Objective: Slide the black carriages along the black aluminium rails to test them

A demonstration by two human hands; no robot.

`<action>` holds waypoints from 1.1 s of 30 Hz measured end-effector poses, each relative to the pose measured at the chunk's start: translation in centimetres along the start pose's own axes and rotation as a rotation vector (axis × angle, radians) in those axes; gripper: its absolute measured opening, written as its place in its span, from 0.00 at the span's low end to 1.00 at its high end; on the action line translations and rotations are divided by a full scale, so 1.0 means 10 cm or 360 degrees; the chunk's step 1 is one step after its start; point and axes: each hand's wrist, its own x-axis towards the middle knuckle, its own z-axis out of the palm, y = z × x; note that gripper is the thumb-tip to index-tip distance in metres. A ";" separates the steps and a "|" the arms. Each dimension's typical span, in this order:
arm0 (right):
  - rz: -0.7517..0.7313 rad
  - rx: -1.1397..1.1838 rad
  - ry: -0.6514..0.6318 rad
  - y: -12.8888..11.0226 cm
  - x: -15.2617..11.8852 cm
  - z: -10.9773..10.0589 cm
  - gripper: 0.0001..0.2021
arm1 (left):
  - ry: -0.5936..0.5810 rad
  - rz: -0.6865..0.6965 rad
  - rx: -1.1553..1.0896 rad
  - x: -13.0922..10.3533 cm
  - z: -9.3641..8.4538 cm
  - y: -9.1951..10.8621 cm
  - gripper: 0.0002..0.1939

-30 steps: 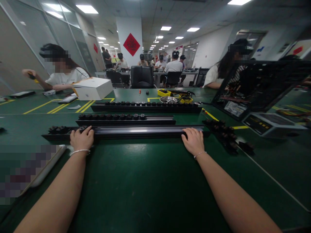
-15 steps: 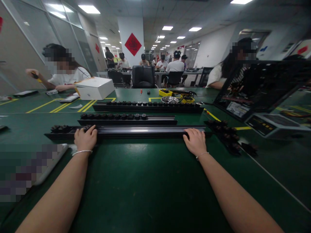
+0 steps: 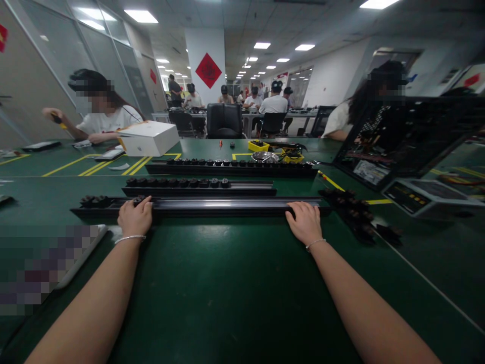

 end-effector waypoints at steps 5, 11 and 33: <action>0.0005 0.0002 -0.0007 -0.01 0.00 0.00 0.18 | -0.0022 -0.0001 0.0063 -0.05 -0.05 0.06 0.26; -0.0004 0.0002 0.0010 -0.01 -0.01 0.00 0.16 | 0.0022 0.0023 0.0079 -0.08 -0.08 0.09 0.25; 0.0052 0.0021 -0.0014 -0.02 -0.01 -0.03 0.14 | -0.0016 0.0004 0.0101 -0.06 -0.08 0.09 0.24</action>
